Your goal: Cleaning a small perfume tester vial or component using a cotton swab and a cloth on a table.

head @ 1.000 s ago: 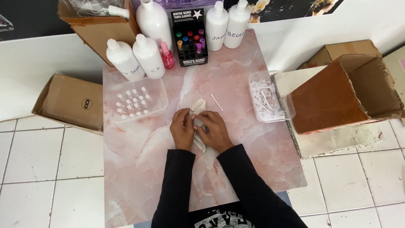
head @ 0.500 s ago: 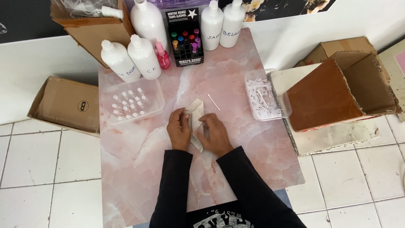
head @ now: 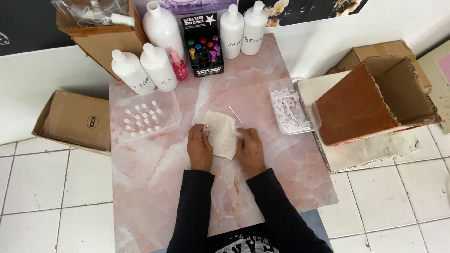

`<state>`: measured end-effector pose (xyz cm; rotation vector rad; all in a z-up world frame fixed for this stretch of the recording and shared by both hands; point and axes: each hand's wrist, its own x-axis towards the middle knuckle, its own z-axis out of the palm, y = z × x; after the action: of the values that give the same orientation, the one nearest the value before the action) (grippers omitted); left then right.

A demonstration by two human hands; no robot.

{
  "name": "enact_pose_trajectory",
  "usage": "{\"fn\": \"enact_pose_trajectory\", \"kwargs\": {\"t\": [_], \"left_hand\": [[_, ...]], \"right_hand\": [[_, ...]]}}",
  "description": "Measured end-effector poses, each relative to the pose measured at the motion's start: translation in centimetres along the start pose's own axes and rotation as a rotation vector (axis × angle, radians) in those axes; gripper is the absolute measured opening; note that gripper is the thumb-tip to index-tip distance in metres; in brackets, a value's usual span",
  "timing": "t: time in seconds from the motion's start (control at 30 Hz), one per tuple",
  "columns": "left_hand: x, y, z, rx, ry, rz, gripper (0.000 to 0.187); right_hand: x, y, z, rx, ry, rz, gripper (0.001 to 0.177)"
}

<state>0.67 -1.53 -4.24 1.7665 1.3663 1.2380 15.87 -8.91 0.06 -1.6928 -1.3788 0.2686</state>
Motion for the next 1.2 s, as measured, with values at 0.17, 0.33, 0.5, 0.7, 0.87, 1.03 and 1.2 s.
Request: {"fn": "enact_pose_trajectory", "kwargs": {"t": [0.17,0.33,0.5,0.7,0.87,1.03,1.2], "left_hand": [[0.1,1.4,-1.3,0.014,0.022,-0.017,0.022],[1.3,1.0,-1.4,-0.079,-0.035,0.000,0.023],[2.6,2.5,-0.9,-0.118,-0.145,0.077,0.023],[2.5,-0.6,2.0,0.174,-0.131,0.070,0.028],[1.8,1.2,3.3,0.171,0.025,0.012,0.027],[1.7,1.0,2.1,0.082,0.050,0.042,0.025],[2.1,0.9,0.2,-0.131,-0.057,0.001,0.024]], "right_hand": [[3.9,2.5,-0.3,-0.149,0.106,0.044,0.025],[7.1,6.5,1.7,-0.245,0.047,0.018,0.038],[9.9,8.4,3.1,-0.566,0.221,-0.178,0.034],[12.0,11.9,4.4,-0.469,0.034,0.060,0.014],[11.8,11.2,4.5,-0.678,0.025,-0.018,0.011],[11.1,8.3,1.5,-0.266,-0.060,0.136,0.011],[7.5,3.5,-0.8,0.296,-0.060,-0.042,0.008]]}}
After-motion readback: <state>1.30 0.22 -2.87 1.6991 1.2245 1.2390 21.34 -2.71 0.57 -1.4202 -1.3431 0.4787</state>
